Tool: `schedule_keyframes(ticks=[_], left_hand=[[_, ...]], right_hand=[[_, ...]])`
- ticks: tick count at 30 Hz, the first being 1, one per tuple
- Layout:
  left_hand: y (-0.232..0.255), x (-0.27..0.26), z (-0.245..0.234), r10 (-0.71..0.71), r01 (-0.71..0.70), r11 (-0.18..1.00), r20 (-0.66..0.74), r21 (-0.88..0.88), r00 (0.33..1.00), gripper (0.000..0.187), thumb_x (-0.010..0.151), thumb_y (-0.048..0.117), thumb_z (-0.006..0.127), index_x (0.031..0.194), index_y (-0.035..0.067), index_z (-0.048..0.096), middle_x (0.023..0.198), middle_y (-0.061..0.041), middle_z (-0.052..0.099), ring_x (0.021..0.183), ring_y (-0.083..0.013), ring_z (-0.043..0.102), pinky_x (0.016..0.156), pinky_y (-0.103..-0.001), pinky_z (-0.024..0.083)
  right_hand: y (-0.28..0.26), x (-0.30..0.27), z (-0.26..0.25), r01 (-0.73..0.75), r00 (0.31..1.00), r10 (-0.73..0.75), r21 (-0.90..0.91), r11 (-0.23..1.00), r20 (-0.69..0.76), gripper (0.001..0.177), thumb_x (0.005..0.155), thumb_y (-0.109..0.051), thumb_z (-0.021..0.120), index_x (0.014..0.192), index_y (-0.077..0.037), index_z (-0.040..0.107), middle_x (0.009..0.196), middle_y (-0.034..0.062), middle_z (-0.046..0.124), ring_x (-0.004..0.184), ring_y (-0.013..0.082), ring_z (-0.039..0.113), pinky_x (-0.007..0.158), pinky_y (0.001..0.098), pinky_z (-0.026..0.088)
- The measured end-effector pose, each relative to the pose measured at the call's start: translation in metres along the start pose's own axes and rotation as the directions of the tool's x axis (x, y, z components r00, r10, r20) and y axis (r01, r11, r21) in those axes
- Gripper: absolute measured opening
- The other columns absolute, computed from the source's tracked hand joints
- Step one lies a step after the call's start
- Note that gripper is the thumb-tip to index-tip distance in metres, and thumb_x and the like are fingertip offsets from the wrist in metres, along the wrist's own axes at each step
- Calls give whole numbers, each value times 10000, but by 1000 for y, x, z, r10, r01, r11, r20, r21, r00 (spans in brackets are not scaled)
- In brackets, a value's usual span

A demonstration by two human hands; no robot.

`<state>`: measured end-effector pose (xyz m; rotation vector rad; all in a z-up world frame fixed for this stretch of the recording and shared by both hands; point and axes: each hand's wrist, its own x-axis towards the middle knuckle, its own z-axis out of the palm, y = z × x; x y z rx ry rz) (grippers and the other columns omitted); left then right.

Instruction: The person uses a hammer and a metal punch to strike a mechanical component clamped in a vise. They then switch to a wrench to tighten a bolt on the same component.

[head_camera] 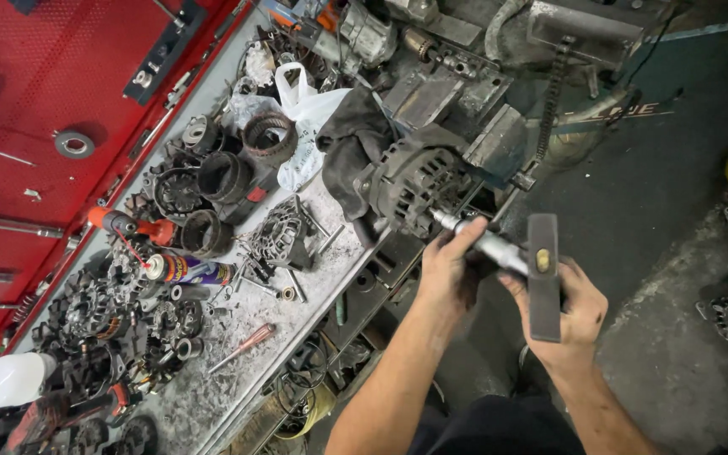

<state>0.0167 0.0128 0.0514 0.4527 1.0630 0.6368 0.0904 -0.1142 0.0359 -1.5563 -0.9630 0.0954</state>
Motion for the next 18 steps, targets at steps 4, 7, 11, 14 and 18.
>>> schedule_keyframes(ticks=[4, 7, 11, 14, 18], left_hand=[[-14, 11, -18, 32, -6, 982, 136, -188, 990, 443, 798, 111, 778, 1169, -37, 585, 1113, -191, 704, 1062, -340, 685, 1082, -557, 474], [-28, 23, -31, 74, -21, 967, 198, -256, 978, 246, 868, 107, 730, 1077, 7, 646, 959, -125, 669, 857, -244, 641, 847, -397, 526], [-29, 16, -9, 96, -98, 985, -21, -140, 995, 526, 849, 310, 836, 1172, -23, 586, 1004, -143, 580, 895, -261, 580, 830, -454, 507], [-35, 19, -4, 137, -162, 979, -188, -124, 973, 678, 830, 241, 904, 1308, -95, 559, 987, -146, 560, 808, -242, 615, 692, -457, 569], [-39, 33, -11, 147, -181, 972, -217, -148, 965, 699, 824, 250, 920, 1323, -81, 558, 1055, -187, 609, 861, -307, 639, 760, -524, 555]], right_hand=[[4, -5, 1, 31, 1000, -31, -28, 999, -3, 229, 950, -79, 722, 1046, 127, 703, 616, 82, 596, 401, 120, 387, 385, 291, 283], [-8, -3, 0, -201, 979, 200, -60, 978, -26, 232, 982, -98, 741, 1115, 86, 698, 860, 140, 702, 566, 230, 540, 544, 357, 432], [17, -7, 3, -40, 999, 40, -14, 999, 11, 190, 920, -70, 767, 1073, 33, 722, 1059, 188, 731, 885, 341, 688, 756, 412, 534], [10, -7, 4, -99, 994, 97, 46, 994, 41, 196, 920, -156, 757, 1087, -54, 744, 1127, 214, 699, 1075, 475, 687, 869, 493, 557], [18, -15, 5, -203, 979, 203, -17, 979, -17, 321, 847, -258, 896, 999, -7, 767, 795, 175, 696, 813, 417, 718, 652, 415, 562]])
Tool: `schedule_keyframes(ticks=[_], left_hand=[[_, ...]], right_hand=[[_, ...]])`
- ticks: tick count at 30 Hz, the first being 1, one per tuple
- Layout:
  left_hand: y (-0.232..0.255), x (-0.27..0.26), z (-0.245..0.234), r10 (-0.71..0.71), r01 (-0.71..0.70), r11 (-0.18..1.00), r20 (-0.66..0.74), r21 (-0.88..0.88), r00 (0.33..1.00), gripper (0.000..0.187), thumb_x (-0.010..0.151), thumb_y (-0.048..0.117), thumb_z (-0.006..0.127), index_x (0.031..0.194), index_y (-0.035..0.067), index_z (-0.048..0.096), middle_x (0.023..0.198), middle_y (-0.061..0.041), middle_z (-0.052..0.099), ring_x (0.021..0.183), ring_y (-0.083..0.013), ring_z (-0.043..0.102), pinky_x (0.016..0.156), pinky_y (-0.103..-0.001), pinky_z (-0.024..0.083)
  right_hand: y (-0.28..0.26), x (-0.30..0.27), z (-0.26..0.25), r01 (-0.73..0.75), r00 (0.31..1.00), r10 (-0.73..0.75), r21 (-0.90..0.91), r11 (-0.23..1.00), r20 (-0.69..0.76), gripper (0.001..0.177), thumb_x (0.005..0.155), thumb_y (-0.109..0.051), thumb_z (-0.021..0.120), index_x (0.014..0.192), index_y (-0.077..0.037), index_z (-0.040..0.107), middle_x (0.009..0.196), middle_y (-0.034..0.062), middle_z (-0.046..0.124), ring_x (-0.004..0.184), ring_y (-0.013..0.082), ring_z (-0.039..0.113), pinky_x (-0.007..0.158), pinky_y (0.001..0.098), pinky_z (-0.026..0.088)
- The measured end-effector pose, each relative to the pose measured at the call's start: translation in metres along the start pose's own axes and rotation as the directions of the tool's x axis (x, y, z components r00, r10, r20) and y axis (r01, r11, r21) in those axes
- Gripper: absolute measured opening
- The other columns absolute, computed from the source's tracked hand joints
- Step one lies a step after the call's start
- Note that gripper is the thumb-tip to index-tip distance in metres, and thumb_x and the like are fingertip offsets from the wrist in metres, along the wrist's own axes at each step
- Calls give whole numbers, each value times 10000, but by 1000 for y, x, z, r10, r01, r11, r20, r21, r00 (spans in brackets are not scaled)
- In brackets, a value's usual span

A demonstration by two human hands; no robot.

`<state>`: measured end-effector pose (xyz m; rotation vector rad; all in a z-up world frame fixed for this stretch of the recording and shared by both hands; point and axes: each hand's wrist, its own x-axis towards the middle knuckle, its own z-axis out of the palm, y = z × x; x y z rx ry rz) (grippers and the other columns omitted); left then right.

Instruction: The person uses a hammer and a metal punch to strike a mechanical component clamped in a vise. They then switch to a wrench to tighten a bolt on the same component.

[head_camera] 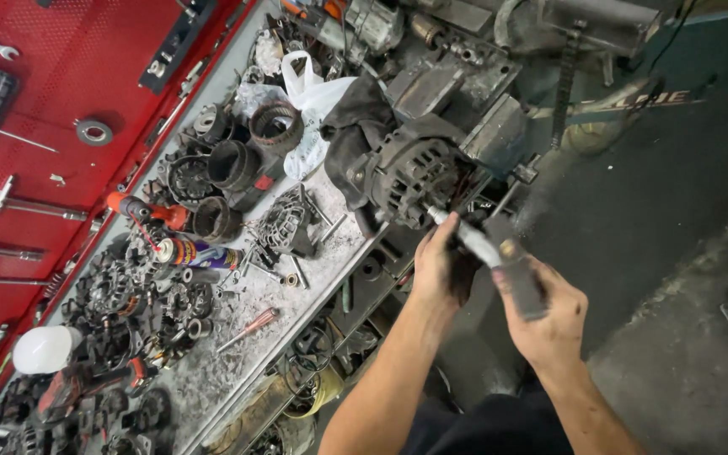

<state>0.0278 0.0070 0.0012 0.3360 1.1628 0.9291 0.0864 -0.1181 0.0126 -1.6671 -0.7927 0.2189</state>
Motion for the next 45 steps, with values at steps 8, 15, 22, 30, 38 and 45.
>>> schedule_keyframes(ticks=[8, 15, 22, 30, 38, 45], left_hand=[[-15, -4, -9, 87, -78, 980, -41, 181, 995, 604, 836, 303, 902, 1227, -44, 601, 974, -177, 655, 808, -324, 695, 694, -537, 589], [-5, 9, -12, 241, -195, 918, -95, 345, 966, 568, 743, 305, 966, 1030, -66, 646, 822, -183, 667, 707, -326, 699, 548, -486, 602], [-6, 37, -31, 291, -211, 888, -144, 408, 946, 653, 685, 308, 1010, 1033, -109, 649, 826, -214, 650, 750, -324, 677, 570, -488, 589], [15, -15, 13, 232, -167, 920, -149, 353, 961, 706, 718, 365, 970, 1085, -147, 652, 880, -240, 654, 813, -321, 688, 630, -499, 591], [21, -8, 5, 101, -73, 966, -105, 250, 989, 622, 759, 304, 913, 1074, -157, 638, 865, -269, 647, 771, -356, 668, 614, -456, 567], [-14, 25, -6, 198, -186, 978, -144, 93, 970, 469, 725, 194, 951, 978, -82, 668, 789, -189, 641, 666, -287, 662, 539, -419, 563]], right_hand=[[29, -6, -6, -325, 946, 318, 152, 933, 70, 388, 702, -211, 1002, 917, -36, 731, 762, 155, 710, 762, 260, 723, 661, 383, 535], [6, 11, -3, -380, 925, 373, 127, 916, 75, 454, 746, -277, 980, 692, 10, 632, 491, 121, 541, 457, 233, 571, 455, 332, 430], [17, 20, 2, -474, 878, 456, 130, 871, 146, 445, 781, -322, 946, 644, -18, 651, 475, 132, 545, 437, 243, 569, 434, 369, 416], [-20, 33, 2, -485, 866, 441, 175, 857, 237, 372, 757, -250, 900, 676, -23, 615, 460, 116, 446, 467, 172, 478, 448, 333, 358], [31, 41, -5, 471, 828, -392, -120, 874, 401, 500, 635, -373, 821, 1028, -121, 643, 791, 118, 656, 754, 338, 695, 677, 466, 552], [7, 39, 9, -849, 524, 733, 202, 488, 434, 308, 930, -340, 779, 886, -62, 654, 612, 38, 413, 426, 223, 500, 324, 362, 426]])
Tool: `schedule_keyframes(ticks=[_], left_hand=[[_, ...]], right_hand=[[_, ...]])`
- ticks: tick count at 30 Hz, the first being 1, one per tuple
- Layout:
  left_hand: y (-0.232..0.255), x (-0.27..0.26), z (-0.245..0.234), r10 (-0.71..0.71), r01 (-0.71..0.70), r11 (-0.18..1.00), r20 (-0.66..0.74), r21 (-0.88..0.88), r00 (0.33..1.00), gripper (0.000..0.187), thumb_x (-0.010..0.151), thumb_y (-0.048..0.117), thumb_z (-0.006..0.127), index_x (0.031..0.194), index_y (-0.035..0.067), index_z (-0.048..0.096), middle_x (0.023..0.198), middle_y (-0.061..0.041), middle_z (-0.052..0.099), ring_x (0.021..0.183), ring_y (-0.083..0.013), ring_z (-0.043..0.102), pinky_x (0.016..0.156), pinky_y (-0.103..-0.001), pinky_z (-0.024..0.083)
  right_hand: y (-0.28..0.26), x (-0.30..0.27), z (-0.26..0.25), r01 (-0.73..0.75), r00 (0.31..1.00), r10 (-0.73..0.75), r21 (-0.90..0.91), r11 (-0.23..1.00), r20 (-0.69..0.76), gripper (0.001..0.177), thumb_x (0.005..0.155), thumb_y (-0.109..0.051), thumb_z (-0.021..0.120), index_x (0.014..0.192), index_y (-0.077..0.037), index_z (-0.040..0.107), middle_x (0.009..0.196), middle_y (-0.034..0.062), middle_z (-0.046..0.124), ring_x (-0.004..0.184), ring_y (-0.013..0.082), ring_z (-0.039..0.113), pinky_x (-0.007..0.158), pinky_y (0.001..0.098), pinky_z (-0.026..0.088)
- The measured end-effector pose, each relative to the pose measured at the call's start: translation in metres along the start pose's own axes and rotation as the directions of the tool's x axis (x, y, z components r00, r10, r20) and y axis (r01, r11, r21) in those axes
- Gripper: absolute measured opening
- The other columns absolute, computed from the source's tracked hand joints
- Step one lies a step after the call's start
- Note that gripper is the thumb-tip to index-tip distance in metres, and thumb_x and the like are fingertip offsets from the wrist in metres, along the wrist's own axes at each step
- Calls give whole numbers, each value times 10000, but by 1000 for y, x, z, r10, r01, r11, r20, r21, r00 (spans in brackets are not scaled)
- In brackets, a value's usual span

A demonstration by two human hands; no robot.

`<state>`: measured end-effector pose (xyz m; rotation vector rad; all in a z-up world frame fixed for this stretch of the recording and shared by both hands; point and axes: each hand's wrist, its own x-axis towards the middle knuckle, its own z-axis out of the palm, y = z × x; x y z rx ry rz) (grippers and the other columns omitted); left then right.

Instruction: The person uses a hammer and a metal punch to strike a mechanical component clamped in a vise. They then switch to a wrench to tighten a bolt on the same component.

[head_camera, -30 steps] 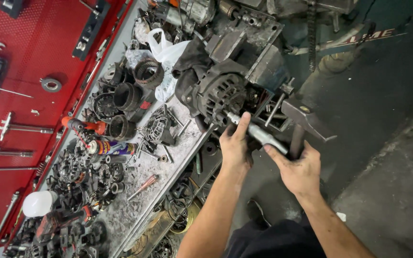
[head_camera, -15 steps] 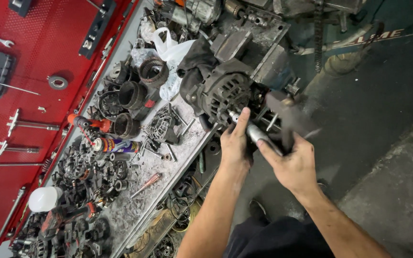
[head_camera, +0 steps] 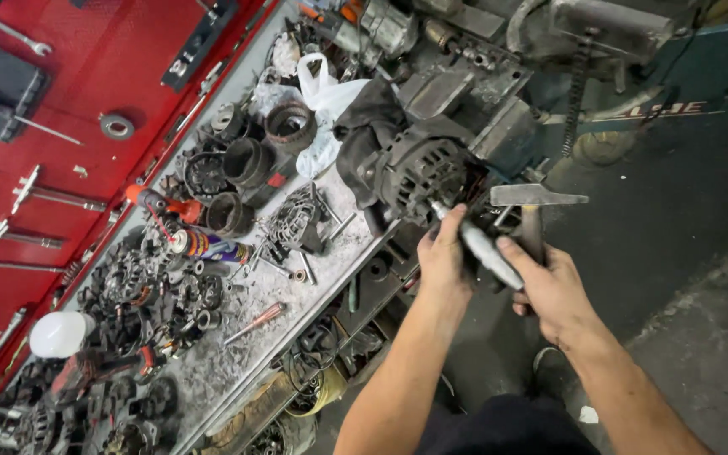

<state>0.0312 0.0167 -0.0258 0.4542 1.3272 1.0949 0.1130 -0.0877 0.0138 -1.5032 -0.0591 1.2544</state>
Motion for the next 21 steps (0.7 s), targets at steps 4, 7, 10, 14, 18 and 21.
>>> schedule_keyframes(ticks=[4, 7, 10, 14, 18, 21], left_hand=[[15, -22, 6, -29, 28, 999, -24, -29, 999, 532, 726, 201, 958, 1021, -117, 650, 810, -202, 624, 691, -299, 646, 551, -433, 545], [27, -37, 5, -35, 35, 999, -4, 39, 999, 565, 760, 266, 936, 1065, -130, 673, 864, -202, 638, 778, -281, 657, 632, -397, 563], [32, -43, 3, -69, 57, 992, 102, 115, 992, 648, 813, 361, 919, 1158, -123, 658, 964, -191, 637, 898, -277, 650, 757, -415, 571], [36, -47, 10, -156, 121, 964, 135, 237, 978, 705, 759, 453, 882, 1113, -105, 635, 1011, -233, 623, 1007, -334, 636, 931, -429, 505], [18, -26, 8, -178, 124, 956, 189, 265, 966, 832, 812, 496, 877, 1256, -157, 613, 1122, -269, 653, 1035, -326, 654, 912, -496, 559], [47, -68, 28, -211, 202, 976, 126, 83, 969, 751, 793, 387, 904, 1257, -109, 583, 1102, -223, 625, 986, -316, 660, 824, -515, 571]], right_hand=[[20, 12, 10, 59, 997, -55, 85, 995, -51, 292, 772, -182, 926, 856, -5, 709, 605, 173, 596, 462, 301, 617, 279, 366, 411], [17, 12, 11, 137, 985, -152, -164, 977, -83, 356, 649, -218, 982, 871, -40, 768, 653, 141, 669, 544, 264, 637, 334, 402, 446], [-3, -1, 6, 455, 876, -480, -386, 803, 34, 309, 665, -215, 954, 817, -47, 745, 609, 118, 622, 611, 216, 616, 471, 384, 431], [12, 26, -23, 658, 378, -759, -731, -183, 530, 456, 620, -482, 791, 998, -251, 686, 702, 9, 640, 705, 226, 684, 644, 385, 531], [34, 48, -35, 565, 90, -749, -653, -505, 657, 585, 630, -515, 726, 1151, -247, 723, 809, 42, 616, 772, 227, 661, 661, 384, 498], [22, 7, -26, 601, 588, -748, -785, 150, 307, 586, 643, -430, 842, 1199, -286, 727, 908, 31, 728, 879, 290, 735, 718, 456, 584]])
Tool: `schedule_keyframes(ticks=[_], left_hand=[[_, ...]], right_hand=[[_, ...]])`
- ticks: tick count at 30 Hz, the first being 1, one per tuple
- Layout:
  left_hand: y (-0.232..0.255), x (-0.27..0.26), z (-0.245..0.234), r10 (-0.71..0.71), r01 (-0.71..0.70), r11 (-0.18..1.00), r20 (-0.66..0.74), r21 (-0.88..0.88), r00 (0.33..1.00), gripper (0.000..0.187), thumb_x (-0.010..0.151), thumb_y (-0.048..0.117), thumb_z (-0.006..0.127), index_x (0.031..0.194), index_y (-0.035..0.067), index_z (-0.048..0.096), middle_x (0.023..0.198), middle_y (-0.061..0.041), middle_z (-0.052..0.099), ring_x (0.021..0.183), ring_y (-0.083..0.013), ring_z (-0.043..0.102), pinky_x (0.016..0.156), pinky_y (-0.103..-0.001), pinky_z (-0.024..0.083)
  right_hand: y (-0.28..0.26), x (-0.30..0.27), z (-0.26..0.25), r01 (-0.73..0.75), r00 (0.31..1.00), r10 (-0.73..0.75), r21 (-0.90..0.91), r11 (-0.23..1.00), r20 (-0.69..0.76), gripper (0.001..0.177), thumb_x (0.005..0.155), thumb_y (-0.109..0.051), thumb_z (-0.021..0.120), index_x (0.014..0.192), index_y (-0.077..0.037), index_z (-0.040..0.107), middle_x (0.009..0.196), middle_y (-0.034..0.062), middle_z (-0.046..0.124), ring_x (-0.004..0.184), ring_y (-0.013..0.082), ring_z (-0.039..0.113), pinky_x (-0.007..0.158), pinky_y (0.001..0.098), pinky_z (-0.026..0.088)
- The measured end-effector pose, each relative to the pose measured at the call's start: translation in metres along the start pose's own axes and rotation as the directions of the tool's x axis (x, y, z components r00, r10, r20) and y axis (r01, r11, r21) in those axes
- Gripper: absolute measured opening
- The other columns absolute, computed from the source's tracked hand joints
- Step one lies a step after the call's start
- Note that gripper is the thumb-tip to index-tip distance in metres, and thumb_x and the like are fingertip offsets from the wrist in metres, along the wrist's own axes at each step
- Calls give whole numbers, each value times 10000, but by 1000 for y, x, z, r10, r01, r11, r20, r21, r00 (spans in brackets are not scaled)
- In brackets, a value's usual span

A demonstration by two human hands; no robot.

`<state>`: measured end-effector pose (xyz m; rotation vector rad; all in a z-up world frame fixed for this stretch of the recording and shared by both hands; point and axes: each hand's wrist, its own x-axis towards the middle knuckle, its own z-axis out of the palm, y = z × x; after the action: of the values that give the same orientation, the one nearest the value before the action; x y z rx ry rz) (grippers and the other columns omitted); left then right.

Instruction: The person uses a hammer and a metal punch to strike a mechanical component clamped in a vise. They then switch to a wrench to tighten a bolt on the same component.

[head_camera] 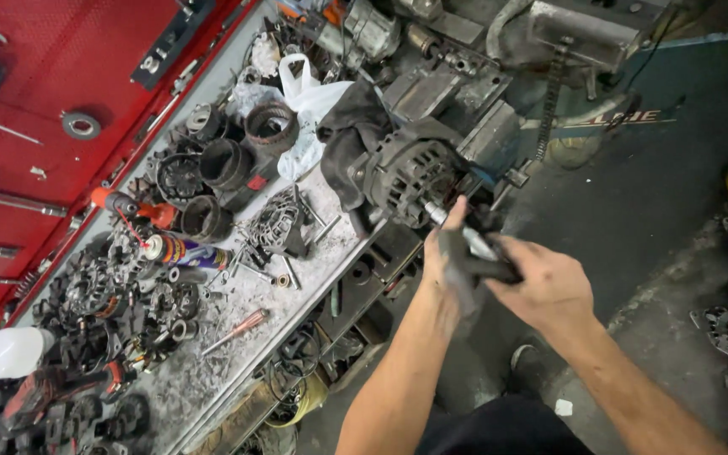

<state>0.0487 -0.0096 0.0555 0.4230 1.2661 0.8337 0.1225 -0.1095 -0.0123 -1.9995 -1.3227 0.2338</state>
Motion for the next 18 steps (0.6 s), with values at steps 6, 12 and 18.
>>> schedule_keyframes(ticks=[6, 12, 18], left_hand=[[-39, 70, -28, 21, 6, 962, 97, -274, 995, 555, 826, 251, 935, 1152, -64, 614, 1031, -226, 717, 949, -370, 732, 877, -577, 574], [-1, 21, -10, -14, 14, 1000, 48, 18, 999, 1027, 702, 483, 960, 1401, -97, 480, 1242, -236, 590, 1158, -307, 619, 984, -519, 504], [-18, 54, -27, 44, -48, 997, 71, 58, 996, 928, 740, 533, 942, 1285, -133, 596, 1138, -250, 658, 1093, -324, 669, 968, -494, 553]], right_hand=[[-21, 4, -4, -650, 670, 659, 699, 299, 341, 419, 931, -276, 795, 654, -23, 608, 426, 68, 378, 350, 206, 491, 321, 355, 410], [-47, 4, -34, -39, 988, 113, 555, 831, -101, 224, 889, -89, 755, 1052, 58, 713, 836, 104, 757, 532, 150, 610, 481, 276, 467], [5, -4, -1, 440, 824, -471, -169, 882, -316, 403, 911, -421, 695, 1237, -187, 729, 1025, 75, 673, 926, 265, 701, 744, 369, 484]])
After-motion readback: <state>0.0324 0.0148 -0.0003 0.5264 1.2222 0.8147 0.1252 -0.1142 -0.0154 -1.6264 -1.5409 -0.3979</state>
